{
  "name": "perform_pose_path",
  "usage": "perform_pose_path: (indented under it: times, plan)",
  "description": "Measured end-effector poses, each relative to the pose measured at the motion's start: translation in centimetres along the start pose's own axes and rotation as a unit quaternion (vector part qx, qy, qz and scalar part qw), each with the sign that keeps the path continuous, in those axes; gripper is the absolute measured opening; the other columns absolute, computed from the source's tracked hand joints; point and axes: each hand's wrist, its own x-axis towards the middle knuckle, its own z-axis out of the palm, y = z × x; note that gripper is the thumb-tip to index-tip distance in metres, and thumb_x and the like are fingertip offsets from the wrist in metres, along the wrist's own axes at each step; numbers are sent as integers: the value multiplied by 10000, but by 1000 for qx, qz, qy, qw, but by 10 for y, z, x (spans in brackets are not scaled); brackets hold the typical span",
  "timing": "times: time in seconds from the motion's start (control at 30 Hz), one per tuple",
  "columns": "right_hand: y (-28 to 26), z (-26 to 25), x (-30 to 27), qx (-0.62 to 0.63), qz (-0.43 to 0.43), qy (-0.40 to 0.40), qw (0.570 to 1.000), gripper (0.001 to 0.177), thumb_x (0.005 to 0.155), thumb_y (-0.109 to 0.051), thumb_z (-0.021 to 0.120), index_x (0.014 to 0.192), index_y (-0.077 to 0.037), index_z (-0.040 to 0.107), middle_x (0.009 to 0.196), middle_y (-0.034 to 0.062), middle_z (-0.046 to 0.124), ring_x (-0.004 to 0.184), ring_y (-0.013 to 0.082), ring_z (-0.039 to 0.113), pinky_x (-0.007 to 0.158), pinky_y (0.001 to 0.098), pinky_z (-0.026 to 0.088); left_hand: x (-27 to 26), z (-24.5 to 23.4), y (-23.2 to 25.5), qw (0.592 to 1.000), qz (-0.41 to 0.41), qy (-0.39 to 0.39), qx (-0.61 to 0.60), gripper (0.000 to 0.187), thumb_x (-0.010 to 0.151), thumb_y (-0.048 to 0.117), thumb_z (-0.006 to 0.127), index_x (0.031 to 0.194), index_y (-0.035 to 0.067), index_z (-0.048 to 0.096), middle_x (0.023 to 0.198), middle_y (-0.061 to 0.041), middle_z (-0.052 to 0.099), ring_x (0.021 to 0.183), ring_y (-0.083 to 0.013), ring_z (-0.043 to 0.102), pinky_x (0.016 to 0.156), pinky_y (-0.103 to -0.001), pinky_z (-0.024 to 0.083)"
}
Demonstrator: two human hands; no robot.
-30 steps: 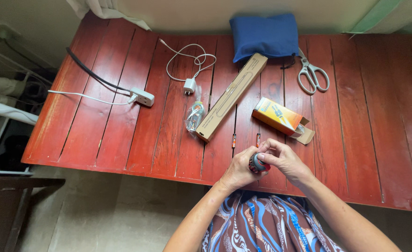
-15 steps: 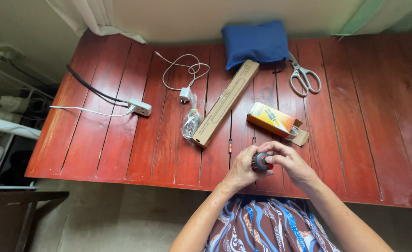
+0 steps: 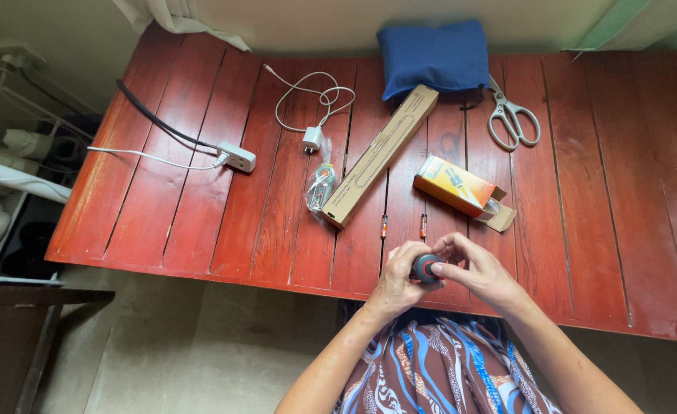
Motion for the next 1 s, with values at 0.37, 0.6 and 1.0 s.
perform_pose_path:
  times: [0.37, 0.6, 1.0]
  plan:
    - [-10, -9, -8, 145, -20, -20, 989, 270, 849, -184, 783, 1029, -28, 659, 920, -1, 647, 828, 75, 582, 700, 267, 489, 8, -6, 27, 1000, -15, -23, 6, 558, 761, 270, 881, 1218, 128, 594, 1129, -54, 663, 1162, -258, 614, 1049, -452, 351]
    - [-38, -14, -7, -26, -45, 30, 998, 331, 880, -263, 730, 1130, -54, 672, 951, 40, 715, 841, 104, 627, 728, 305, 493, 20, -6, 19, 998, -43, -41, 34, 556, 790, 296, 880, 1216, 112, 574, 1107, -95, 705, 1128, -277, 660, 1034, -466, 347]
    - [-48, -26, 15, 18, -37, 21, 999, 335, 940, -293, 656, 1185, -83, 747, 897, 27, 776, 780, 84, 674, 673, 260, 517, 33, -2, -4, 920, -157, -129, -334, 985, 768, 117, 851, 1568, 84, 278, 1185, -115, 669, 1094, -207, 667, 950, -352, 547]
